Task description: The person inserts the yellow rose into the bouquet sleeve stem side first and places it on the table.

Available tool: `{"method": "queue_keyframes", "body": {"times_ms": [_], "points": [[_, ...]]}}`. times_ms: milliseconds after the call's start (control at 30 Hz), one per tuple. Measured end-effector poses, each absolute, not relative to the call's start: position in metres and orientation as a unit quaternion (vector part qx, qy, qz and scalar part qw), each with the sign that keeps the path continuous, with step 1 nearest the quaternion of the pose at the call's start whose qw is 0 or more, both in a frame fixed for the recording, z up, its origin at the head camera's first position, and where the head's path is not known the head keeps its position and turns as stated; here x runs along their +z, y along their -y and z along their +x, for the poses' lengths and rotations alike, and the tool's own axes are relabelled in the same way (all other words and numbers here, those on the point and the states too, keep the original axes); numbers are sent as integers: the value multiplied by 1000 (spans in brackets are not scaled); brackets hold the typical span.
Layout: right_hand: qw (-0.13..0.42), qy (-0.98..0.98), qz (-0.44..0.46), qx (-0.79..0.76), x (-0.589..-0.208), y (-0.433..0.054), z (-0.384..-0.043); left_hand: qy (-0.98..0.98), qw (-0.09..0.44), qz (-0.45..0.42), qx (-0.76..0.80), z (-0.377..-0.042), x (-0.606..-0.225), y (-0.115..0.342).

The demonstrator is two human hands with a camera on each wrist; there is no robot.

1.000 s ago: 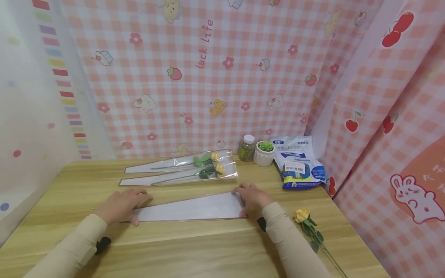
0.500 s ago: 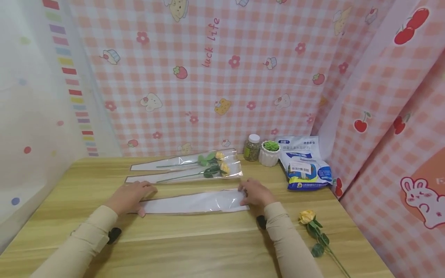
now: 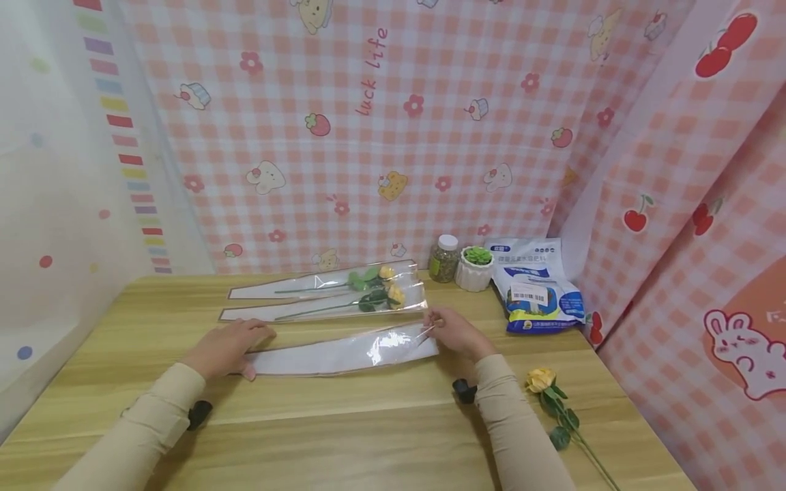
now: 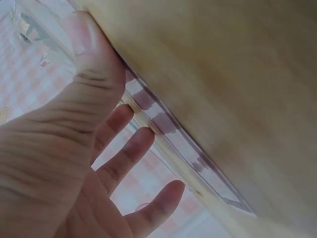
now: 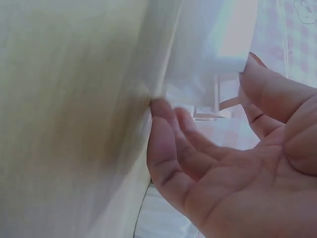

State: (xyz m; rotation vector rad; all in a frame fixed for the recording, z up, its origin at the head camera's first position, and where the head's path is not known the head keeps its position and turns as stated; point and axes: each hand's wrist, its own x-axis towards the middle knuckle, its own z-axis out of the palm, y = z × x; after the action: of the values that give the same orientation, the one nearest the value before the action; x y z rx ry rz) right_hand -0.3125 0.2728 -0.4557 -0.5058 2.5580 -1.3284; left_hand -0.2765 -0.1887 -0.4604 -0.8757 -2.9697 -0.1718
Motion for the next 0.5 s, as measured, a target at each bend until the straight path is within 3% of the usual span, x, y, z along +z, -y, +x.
{"method": "queue_keyframes", "body": {"times_ms": [267, 500], "points": [[105, -835, -144, -520, -458, -272, -314, 958, -5, -278, -74, -275, -456, 187], [64, -812, -72, -575, -457, -269, -317, 959, -13, -274, -74, -277, -458, 190]]}}
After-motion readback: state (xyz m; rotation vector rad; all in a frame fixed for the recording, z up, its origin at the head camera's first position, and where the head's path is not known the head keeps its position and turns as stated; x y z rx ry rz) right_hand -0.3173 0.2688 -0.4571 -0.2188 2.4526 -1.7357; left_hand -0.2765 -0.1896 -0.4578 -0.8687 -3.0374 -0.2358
